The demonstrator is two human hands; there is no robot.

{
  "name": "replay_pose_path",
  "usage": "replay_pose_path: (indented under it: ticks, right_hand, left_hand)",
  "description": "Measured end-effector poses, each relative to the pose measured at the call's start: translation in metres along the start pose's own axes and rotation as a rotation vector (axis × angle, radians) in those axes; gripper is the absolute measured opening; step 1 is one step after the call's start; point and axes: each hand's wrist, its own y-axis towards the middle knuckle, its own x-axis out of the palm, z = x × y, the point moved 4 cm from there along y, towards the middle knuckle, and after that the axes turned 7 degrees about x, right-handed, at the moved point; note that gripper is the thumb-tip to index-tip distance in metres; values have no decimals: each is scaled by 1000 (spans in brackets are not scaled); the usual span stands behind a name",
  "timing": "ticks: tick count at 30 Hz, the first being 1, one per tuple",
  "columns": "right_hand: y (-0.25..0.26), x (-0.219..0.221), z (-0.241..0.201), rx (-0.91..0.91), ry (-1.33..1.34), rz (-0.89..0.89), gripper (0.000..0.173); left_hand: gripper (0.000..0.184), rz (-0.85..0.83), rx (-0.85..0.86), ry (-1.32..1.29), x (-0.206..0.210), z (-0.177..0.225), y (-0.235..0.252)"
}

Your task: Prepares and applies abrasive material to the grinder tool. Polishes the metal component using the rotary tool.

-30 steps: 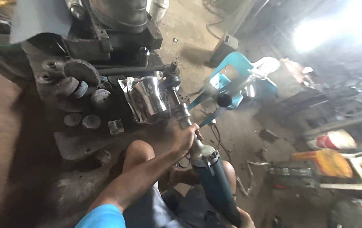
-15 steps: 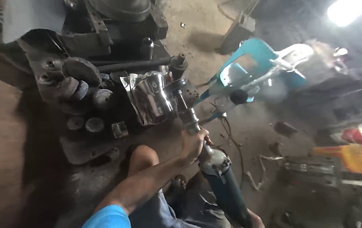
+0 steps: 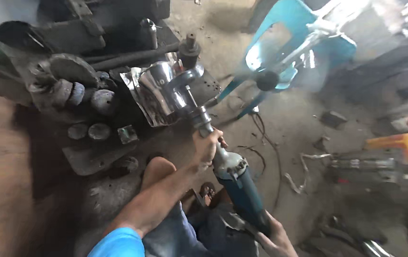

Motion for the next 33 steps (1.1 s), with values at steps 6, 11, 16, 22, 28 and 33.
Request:
replay_pose_path:
  ticks: [6,11,16,22,28,33]
  right_hand:
    - [-13,12,-8,-21,-180,35,52]
    - [-1,25,-15,41,-222,143,47]
    - [8,29,-14,52,-239,139,48]
    - [8,33,-17,84,-243,125,48]
    - [13,37,-12,56,-261,153,45]
    - [17,35,-13,68,-264,127,44]
  left_hand:
    - [5,74,24,13,-28,6,-15]
    - [4,145,34,33,-39,10,-9]
    - [5,175,34,49,-44,12,-2]
    - [8,169,41,49,-48,8,4]
    - [7,188,25,69,-51,5,6]
    - [9,205,32,97,-54,3,7]
